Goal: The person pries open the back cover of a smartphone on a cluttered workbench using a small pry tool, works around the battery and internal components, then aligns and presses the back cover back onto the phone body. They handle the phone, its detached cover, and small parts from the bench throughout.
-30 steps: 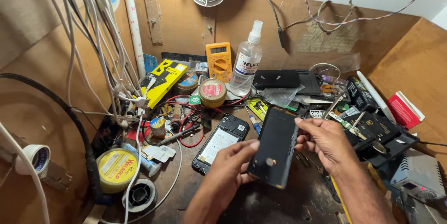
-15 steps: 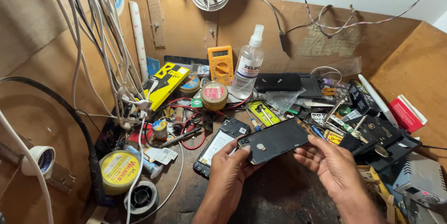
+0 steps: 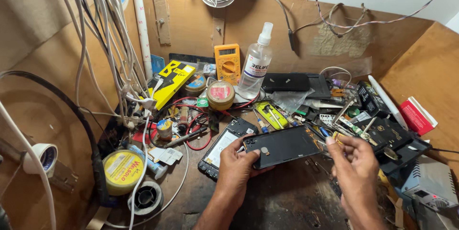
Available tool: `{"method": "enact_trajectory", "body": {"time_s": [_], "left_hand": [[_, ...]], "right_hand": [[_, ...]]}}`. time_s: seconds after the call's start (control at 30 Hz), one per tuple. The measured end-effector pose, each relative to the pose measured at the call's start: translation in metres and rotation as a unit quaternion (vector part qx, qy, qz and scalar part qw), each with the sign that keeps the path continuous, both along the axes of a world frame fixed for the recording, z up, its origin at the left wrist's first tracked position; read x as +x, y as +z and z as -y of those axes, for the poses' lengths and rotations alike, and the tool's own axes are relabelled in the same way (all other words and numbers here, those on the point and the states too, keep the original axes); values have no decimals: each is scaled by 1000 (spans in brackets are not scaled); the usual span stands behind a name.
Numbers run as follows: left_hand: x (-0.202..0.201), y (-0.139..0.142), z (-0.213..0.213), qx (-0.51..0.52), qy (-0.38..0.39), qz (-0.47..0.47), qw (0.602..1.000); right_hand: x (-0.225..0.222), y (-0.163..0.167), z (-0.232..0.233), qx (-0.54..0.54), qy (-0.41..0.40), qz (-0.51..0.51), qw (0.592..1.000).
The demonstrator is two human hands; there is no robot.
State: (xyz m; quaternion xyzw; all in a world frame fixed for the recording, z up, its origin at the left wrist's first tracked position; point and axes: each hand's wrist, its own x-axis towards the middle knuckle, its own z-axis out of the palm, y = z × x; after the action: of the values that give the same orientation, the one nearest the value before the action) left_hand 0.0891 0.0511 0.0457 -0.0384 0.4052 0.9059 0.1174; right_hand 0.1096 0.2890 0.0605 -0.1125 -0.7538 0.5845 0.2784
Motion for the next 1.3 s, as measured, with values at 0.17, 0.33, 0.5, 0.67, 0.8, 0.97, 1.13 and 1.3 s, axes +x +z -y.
{"method": "enact_trajectory", "body": {"time_s": [0.17, 0.33, 0.5, 0.67, 0.8, 0.97, 1.13, 1.3], "left_hand": [[0, -3, -4, -5, -5, -4, 1000], [1, -1, 0, -70, -16, -20, 997], [2, 0, -2, -52, -24, -30, 998], [3, -1, -5, -89, -14, -51, 995], [5, -1, -6, -88, -24, -16, 996], [5, 0, -6, -58, -38, -5, 998], [4, -1, -8, -55, -40, 1, 998], [5, -2, -13, -46, -54, 15, 997]], "right_hand": [[-3, 30, 8, 263, 140, 75, 952], [-10, 50, 19, 386, 251, 99, 882], [-12, 58, 21, 388, 276, 167, 864], [-16, 64, 20, 379, 306, 247, 837], [-18, 63, 17, 418, 344, 231, 808], [-18, 53, 10, 431, 366, 216, 796], [-20, 43, 2, 405, 348, 201, 821], [-23, 33, 1, 173, 329, 213, 904]]}}
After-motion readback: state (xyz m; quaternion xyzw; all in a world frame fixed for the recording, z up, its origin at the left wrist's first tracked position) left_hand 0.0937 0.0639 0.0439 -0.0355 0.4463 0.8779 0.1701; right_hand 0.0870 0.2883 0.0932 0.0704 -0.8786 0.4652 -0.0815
